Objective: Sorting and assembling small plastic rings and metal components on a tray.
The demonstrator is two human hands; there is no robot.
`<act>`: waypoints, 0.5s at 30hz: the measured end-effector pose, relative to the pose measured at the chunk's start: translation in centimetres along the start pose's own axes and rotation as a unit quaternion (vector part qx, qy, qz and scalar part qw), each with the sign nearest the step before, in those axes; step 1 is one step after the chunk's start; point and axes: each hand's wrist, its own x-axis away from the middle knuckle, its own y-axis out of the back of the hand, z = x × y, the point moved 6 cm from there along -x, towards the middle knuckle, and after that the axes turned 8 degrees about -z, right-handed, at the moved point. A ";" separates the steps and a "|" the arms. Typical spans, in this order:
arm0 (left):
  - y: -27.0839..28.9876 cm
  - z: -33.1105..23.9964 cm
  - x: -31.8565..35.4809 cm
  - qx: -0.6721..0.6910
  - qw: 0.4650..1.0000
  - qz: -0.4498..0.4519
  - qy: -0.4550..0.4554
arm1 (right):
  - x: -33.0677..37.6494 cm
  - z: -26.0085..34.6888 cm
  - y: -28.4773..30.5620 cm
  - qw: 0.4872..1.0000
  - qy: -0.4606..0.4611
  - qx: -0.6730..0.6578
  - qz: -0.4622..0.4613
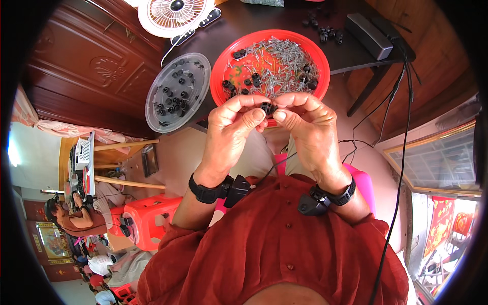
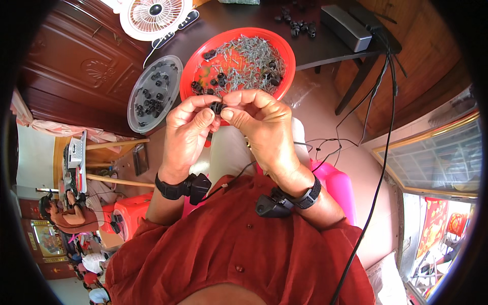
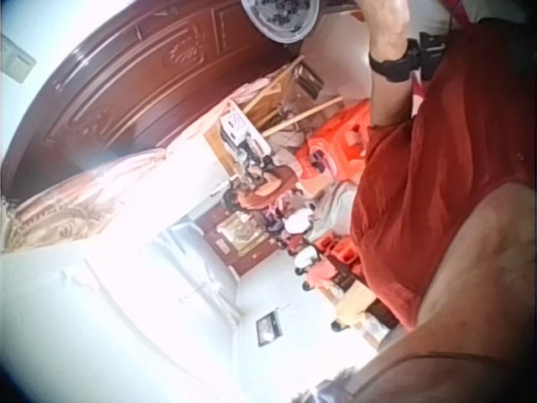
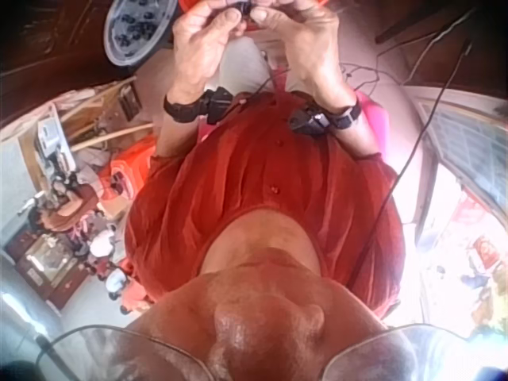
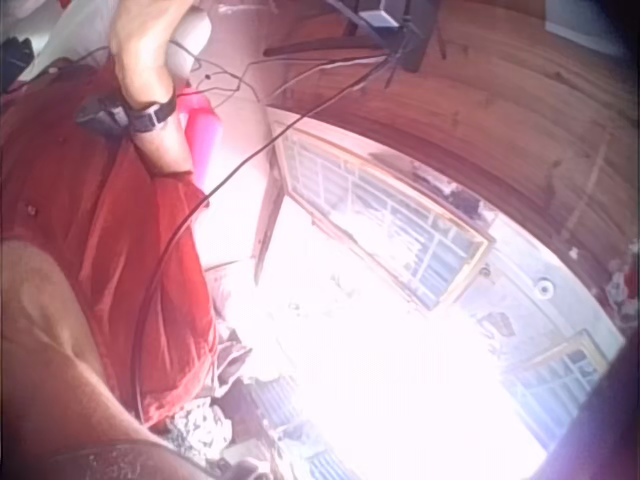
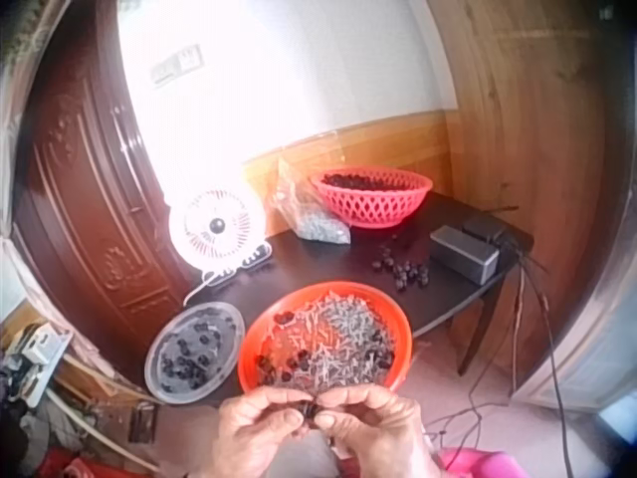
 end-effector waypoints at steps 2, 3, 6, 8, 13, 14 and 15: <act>-0.1 0.0 -0.3 0.017 1.000 0.007 0.004 | -0.3 0.0 0.2 1.000 -0.014 -0.013 0.004; -0.2 0.0 -0.4 0.032 0.999 0.013 0.010 | -0.4 -0.3 0.4 0.999 -0.040 -0.021 0.004; -0.3 0.5 -0.7 0.058 0.998 0.011 0.021 | -0.6 -0.5 0.5 0.996 -0.076 -0.035 -0.001; -0.4 0.8 -1.0 0.064 0.998 0.011 0.022 | -0.7 -0.5 0.7 0.995 -0.087 -0.041 -0.008; -0.8 1.2 -1.3 0.085 0.996 0.009 0.013 | -0.8 -0.4 0.6 0.990 -0.115 -0.079 0.011; -0.9 1.1 -1.4 0.079 0.997 0.009 0.004 | -0.8 -0.3 0.6 0.990 -0.115 -0.078 0.010; -0.9 1.0 -1.4 0.074 0.997 0.008 -0.004 | -0.8 -0.2 0.7 0.990 -0.117 -0.075 0.008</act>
